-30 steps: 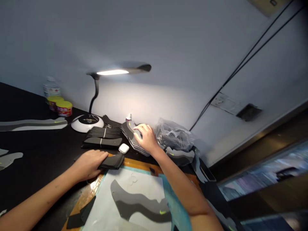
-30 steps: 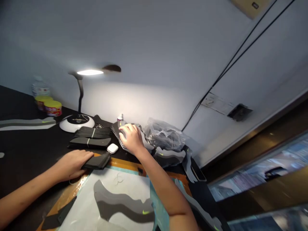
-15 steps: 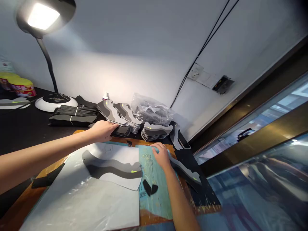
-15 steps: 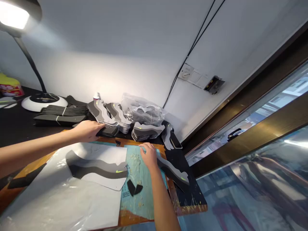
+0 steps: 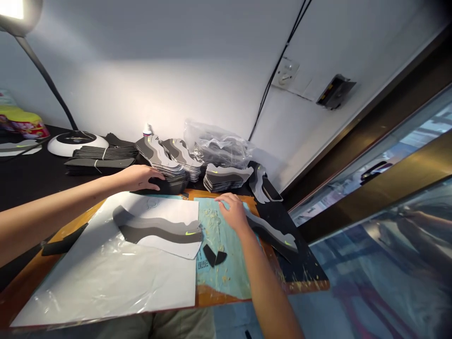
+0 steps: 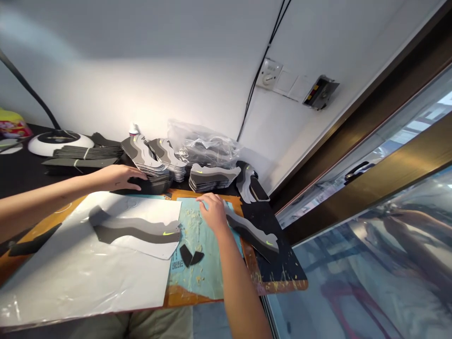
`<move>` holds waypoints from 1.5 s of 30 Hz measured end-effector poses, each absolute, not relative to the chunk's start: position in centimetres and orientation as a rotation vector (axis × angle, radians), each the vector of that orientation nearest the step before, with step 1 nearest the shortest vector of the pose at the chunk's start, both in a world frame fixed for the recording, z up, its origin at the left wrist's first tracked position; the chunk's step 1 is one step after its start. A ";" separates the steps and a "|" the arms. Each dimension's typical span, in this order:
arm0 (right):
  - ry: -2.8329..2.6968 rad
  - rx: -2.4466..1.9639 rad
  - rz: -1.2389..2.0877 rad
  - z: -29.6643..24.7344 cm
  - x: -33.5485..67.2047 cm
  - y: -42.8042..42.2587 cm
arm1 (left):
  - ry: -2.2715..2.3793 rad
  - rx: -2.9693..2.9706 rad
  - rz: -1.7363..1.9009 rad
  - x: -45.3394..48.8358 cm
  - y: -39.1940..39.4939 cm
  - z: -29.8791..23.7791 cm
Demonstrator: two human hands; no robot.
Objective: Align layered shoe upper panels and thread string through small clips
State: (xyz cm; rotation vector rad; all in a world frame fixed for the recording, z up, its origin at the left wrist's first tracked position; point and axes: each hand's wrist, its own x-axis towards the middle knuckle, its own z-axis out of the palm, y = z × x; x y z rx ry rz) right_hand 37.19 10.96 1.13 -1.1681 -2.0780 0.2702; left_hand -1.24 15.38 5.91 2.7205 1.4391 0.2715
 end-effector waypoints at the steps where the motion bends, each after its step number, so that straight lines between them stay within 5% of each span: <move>1: -2.068 -1.167 0.268 1.1 37.4 11.0 | 1.430 2.773 0.255 -1.3 15.0 5.7; 21: -2.041 -1.171 0.411 0.2 37.6 11.5 | 1.344 3.072 0.544 -1.7 13.6 -0.3; 36: -2.210 -1.156 0.337 -0.4 35.3 10.4 | 1.403 2.758 0.978 -1.6 15.3 3.3; 45: -2.364 -1.027 0.231 2.2 34.0 11.0 | 1.385 2.820 0.665 0.0 22.4 6.2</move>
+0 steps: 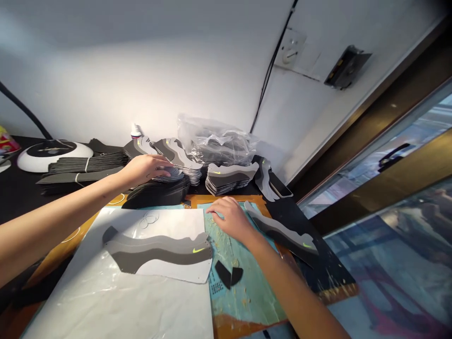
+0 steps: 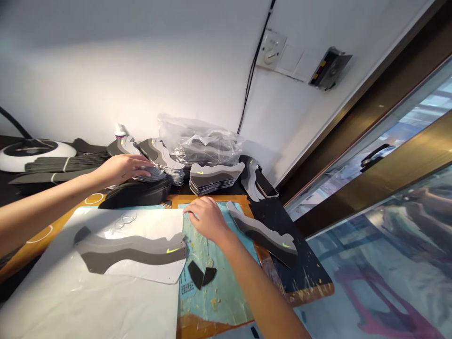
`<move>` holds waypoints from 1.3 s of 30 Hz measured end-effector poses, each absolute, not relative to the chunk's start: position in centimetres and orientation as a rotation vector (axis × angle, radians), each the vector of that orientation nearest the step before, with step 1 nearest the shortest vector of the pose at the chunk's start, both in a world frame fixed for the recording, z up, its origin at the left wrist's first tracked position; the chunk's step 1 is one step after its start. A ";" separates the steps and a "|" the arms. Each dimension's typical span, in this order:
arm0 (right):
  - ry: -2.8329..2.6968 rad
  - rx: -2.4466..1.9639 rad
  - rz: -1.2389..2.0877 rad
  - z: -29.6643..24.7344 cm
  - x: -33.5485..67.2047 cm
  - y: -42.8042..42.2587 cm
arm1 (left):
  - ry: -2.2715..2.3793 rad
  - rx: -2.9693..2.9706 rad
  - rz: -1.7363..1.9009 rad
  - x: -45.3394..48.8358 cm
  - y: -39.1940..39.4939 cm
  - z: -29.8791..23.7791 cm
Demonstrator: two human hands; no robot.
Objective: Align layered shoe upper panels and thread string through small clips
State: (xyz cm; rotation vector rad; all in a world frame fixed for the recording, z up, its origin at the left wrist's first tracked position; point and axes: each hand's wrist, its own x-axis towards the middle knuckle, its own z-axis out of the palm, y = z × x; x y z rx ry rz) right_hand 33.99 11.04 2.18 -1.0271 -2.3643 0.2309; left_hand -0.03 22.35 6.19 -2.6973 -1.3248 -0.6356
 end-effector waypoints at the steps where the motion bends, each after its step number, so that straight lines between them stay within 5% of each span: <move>1: -2.384 -0.995 0.208 3.2 33.6 11.7 | -1.319 -2.708 -0.626 -0.1 22.4 6.2; 8: -2.381 -1.017 0.083 9.0 27.2 19.2 | -1.383 -2.694 -0.669 -0.7 21.6 5.9; 25: -2.365 -1.114 0.044 5.5 22.1 23.0 | -1.219 -2.547 -1.044 0.6 20.5 4.6; 34: -1.992 -0.981 0.814 4.7 21.6 23.9 | -1.201 -2.458 -0.939 0.3 20.8 3.8; 39: -2.219 -1.029 0.451 4.7 22.2 23.8 | -1.181 -2.424 -0.865 0.2 20.6 3.9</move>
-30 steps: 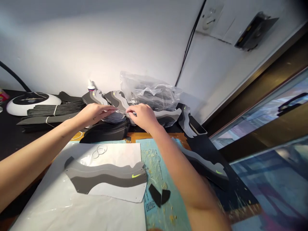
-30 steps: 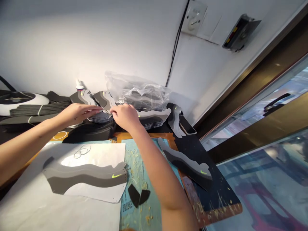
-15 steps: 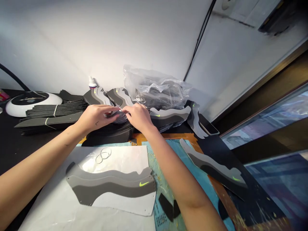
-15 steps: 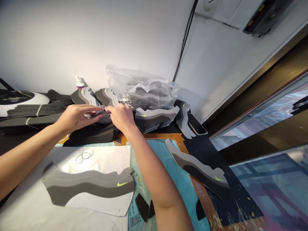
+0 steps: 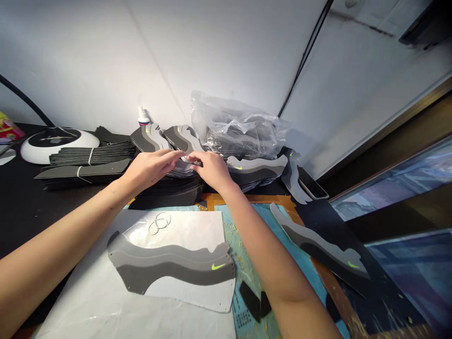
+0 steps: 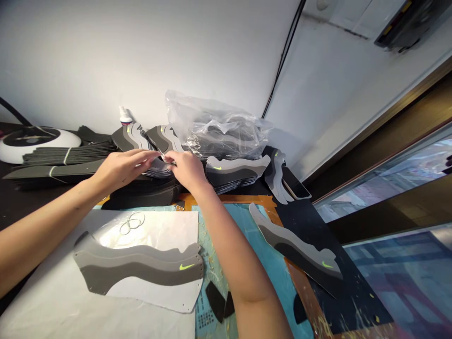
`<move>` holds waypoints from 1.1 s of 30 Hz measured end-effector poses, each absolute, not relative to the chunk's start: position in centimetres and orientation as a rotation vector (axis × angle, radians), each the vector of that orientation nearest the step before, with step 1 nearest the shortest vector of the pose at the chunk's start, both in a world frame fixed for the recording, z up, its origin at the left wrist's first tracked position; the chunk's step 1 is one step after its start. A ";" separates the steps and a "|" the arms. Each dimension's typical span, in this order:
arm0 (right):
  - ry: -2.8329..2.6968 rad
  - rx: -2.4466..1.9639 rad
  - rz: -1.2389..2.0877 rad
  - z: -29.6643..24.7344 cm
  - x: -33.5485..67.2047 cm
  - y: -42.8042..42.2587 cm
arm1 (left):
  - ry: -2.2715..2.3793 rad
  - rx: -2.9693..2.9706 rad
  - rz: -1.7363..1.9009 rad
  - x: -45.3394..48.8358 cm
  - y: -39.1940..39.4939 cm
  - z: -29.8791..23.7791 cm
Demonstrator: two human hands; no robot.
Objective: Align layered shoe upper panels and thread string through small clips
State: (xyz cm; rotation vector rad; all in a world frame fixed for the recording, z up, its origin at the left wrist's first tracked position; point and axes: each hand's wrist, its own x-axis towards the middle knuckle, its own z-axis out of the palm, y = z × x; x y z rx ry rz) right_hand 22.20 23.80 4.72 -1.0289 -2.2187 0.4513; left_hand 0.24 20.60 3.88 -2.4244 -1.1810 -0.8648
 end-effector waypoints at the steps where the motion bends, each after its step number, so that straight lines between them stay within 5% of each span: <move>1: -2.276 -1.043 0.356 4.7 22.3 23.8 | -1.155 -2.438 -0.849 0.2 20.6 3.9; 25: -2.412 -1.182 0.053 4.8 23.2 23.9 | -1.068 -2.503 -0.658 -0.1 20.8 3.9; 33: -2.403 -1.151 0.019 4.8 22.9 23.7 | -1.023 -2.436 -0.865 0.5 20.6 3.5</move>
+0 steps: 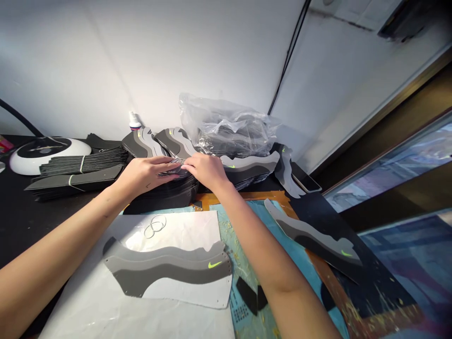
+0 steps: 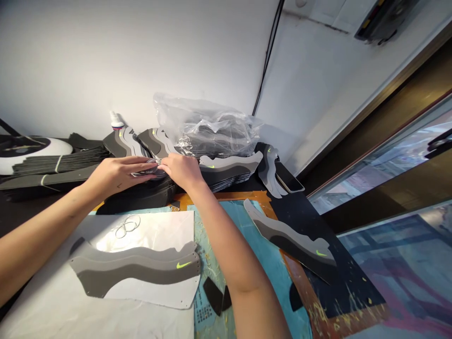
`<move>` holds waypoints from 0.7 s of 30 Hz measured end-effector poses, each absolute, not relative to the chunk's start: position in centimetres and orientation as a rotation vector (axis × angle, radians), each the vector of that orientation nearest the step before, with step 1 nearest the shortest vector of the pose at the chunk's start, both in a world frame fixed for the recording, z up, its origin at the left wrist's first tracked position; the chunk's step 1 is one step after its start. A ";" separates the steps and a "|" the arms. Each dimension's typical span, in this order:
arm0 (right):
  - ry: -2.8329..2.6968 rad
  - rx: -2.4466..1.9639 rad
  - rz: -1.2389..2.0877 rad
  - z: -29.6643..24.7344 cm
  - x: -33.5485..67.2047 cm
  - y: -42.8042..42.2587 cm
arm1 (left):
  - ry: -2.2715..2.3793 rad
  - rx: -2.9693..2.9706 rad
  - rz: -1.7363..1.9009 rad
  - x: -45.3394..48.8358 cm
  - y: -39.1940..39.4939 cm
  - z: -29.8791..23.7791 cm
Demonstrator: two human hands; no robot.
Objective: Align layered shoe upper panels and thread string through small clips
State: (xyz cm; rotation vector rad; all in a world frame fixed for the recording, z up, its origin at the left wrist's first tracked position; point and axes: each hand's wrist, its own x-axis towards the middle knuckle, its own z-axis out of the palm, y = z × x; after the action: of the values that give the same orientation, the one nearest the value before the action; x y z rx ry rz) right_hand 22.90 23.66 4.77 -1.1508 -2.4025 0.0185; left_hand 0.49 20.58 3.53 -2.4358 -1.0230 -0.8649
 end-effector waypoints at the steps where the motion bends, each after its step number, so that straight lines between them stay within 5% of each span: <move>1: -2.396 -1.148 0.014 4.8 22.8 23.6 | -1.011 -2.461 -0.856 0.4 20.6 3.6; 21: -2.723 -1.170 -0.107 3.4 23.8 18.5 | -1.151 -2.440 -0.649 0.1 20.6 4.1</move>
State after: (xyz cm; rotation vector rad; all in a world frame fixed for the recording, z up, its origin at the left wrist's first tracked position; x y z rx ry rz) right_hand 23.83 18.48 3.44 -1.1697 -2.7233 -0.1069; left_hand 0.14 20.65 4.08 -2.4400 -1.1513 -0.6487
